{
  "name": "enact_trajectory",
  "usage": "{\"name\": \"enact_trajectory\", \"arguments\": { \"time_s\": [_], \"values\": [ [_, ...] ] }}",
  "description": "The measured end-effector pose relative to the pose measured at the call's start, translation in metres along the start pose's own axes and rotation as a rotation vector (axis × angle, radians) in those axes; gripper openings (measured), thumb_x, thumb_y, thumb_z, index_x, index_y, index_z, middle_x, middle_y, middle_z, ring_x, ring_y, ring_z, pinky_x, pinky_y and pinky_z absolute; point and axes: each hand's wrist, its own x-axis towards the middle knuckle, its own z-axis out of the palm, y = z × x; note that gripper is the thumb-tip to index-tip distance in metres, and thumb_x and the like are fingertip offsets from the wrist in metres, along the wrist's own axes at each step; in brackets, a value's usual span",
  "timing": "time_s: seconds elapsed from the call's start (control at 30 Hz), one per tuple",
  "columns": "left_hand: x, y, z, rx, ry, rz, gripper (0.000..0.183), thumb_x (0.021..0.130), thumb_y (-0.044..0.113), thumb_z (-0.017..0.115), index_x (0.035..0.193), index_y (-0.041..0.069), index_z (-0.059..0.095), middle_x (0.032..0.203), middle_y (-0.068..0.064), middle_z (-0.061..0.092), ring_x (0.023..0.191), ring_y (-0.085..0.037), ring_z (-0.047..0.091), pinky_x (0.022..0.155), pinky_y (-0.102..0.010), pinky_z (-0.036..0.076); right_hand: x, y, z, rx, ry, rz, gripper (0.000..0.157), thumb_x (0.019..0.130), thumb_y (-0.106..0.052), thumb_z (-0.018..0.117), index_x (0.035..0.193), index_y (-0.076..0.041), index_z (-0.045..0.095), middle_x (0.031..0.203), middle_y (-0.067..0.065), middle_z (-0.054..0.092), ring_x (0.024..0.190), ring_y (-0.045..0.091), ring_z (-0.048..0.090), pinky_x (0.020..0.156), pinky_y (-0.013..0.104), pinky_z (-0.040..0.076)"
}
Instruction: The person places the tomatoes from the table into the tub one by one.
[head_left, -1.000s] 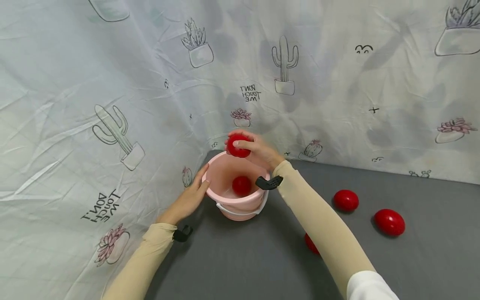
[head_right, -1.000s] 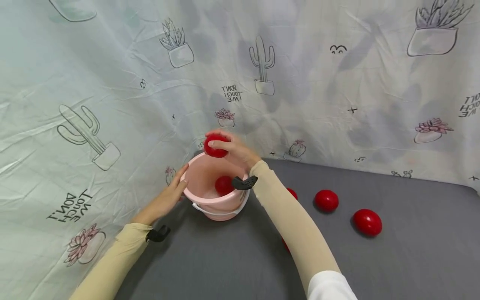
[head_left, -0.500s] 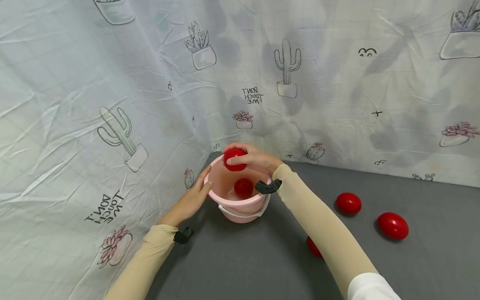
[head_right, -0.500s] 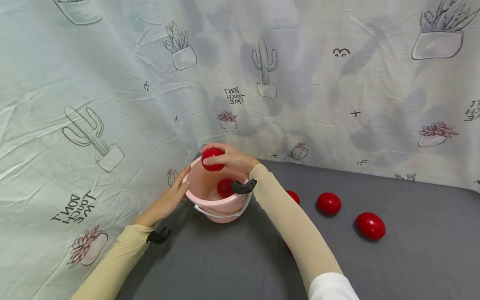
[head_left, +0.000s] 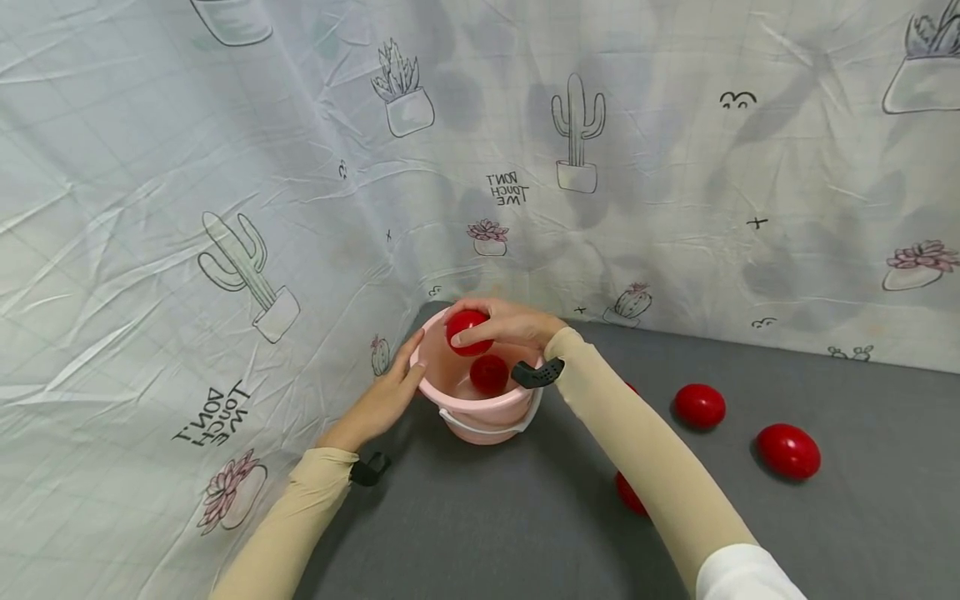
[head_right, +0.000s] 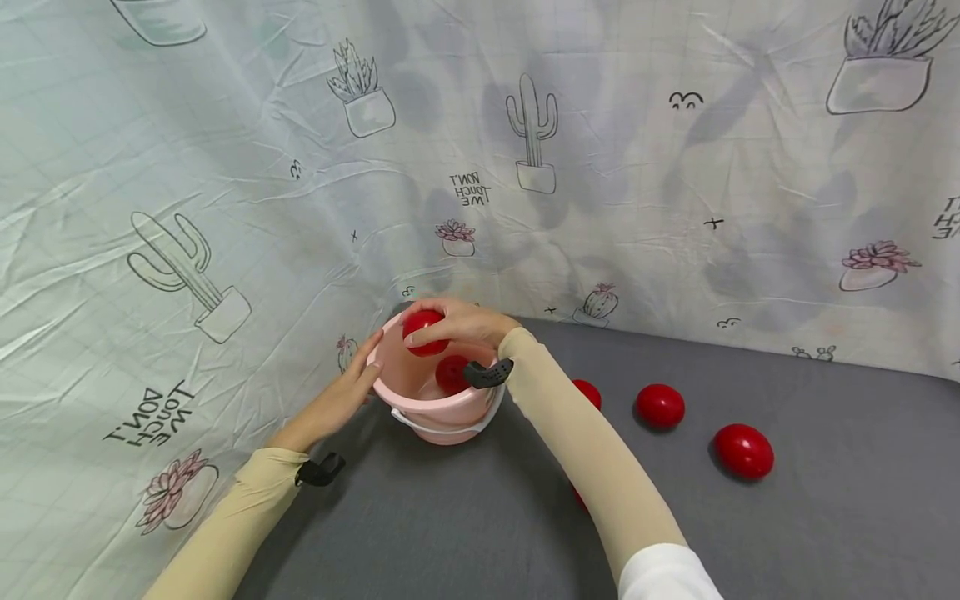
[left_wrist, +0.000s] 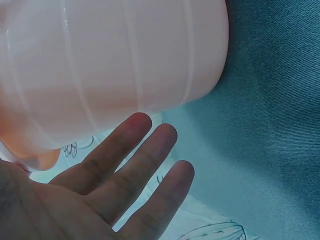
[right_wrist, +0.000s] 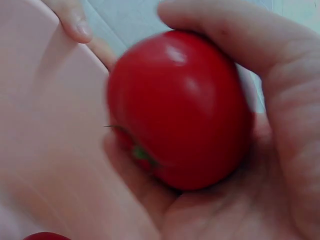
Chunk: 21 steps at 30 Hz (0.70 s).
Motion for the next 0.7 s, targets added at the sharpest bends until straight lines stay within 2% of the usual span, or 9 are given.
{"name": "enact_trajectory", "arguments": {
  "time_s": [0.13,0.23,0.47,0.7],
  "values": [
    [0.0007,-0.0004,0.0004,-0.005,-0.005,0.011,0.060,0.104,0.062,0.033,0.155,0.058,0.002,0.158,-0.008,0.044,0.137,-0.036,0.054,0.112,-0.070,0.034,0.0003,0.0015,0.0012,0.010,-0.088,0.079,0.060,0.081,-0.019,0.080,0.136,-0.013,0.055,0.139,0.012,0.057,0.124,0.027,0.055,0.113,0.061,0.039],
    [0.0016,-0.0009,0.0014,-0.009,-0.009,0.015,0.061,0.104,0.063,0.033,0.156,0.057,0.002,0.160,-0.008,0.041,0.136,-0.037,0.055,0.111,-0.070,0.035,0.0001,0.0025,0.0020,-0.005,-0.120,0.138,0.058,0.081,-0.016,0.079,0.134,-0.017,0.056,0.137,0.009,0.058,0.125,0.026,0.054,0.116,0.064,0.035],
    [0.0014,-0.0006,0.0008,-0.006,-0.012,0.015,0.061,0.104,0.063,0.034,0.156,0.057,0.002,0.164,-0.006,0.034,0.137,-0.037,0.054,0.110,-0.069,0.036,0.0016,0.0044,0.0037,-0.055,-0.120,0.142,0.054,0.079,-0.016,0.079,0.129,-0.015,0.058,0.133,0.008,0.060,0.126,0.026,0.053,0.114,0.064,0.037],
    [-0.0006,0.0020,-0.0003,-0.010,-0.019,0.007,0.062,0.103,0.065,0.033,0.155,0.059,0.000,0.166,-0.006,0.031,0.139,-0.040,0.051,0.109,-0.070,0.036,0.0020,0.0035,0.0067,-0.196,-0.116,0.266,0.049,0.078,-0.022,0.082,0.122,-0.016,0.063,0.123,0.005,0.061,0.118,0.024,0.053,0.112,0.059,0.041]
  ]
}}
